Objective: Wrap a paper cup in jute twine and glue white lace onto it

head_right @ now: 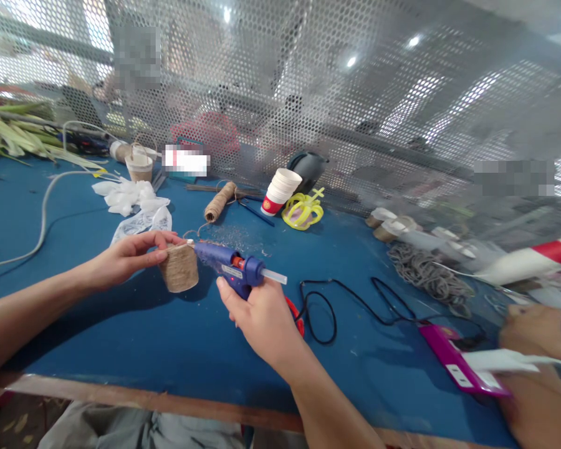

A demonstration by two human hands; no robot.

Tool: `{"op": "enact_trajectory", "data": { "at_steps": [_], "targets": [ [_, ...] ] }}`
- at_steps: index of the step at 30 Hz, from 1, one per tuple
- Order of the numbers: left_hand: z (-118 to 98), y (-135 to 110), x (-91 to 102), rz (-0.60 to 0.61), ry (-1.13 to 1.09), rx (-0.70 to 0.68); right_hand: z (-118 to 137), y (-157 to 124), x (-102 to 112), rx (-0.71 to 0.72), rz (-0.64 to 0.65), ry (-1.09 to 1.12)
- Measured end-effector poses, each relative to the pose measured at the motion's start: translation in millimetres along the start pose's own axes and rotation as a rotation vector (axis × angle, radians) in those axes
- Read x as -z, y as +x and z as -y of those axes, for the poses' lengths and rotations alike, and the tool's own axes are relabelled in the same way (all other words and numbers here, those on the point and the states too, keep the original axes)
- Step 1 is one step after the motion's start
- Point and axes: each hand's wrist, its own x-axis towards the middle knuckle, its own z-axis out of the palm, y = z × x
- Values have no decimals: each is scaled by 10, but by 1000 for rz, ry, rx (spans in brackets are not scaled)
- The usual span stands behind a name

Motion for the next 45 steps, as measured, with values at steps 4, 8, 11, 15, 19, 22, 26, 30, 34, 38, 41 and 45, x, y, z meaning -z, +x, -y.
{"op": "enact_trajectory", "data": {
  "at_steps": [4,8,11,15,19,22,26,30,34,38,41,45],
  "targets": [
    [14,3,0,-28,0,4,-29,20,-1,-12,-9,13],
    [18,2,-6,-32,-8,2,-26,22,-4,-16,-22,10],
    [22,1,-3,-23,-4,-8,-11,10,-5,-29,-10,5],
    [25,0,3,-7,12,-20,-10,-7,-9,-27,2,18],
    [23,-5,-1,-12,28,-26,-2,-29,-24,-32,5,18],
    [19,-4,-7,-21,34,-33,16,-54,-40,-7,16,23],
    [14,1,-14,-29,25,-37,34,-78,-61,6,33,54],
    [13,-1,-11,-28,51,-38,28,-80,-76,-21,56,62],
    [14,-7,-4,-3,90,-50,24,-78,-85,-24,70,88],
    [19,-8,-2,3,104,-60,33,-74,-72,13,72,92],
    [23,-5,1,-2,104,-60,28,-62,-42,17,54,52],
    [32,-3,10,-9,113,-51,-3,-30,0,-21,34,27]
  ]
}}
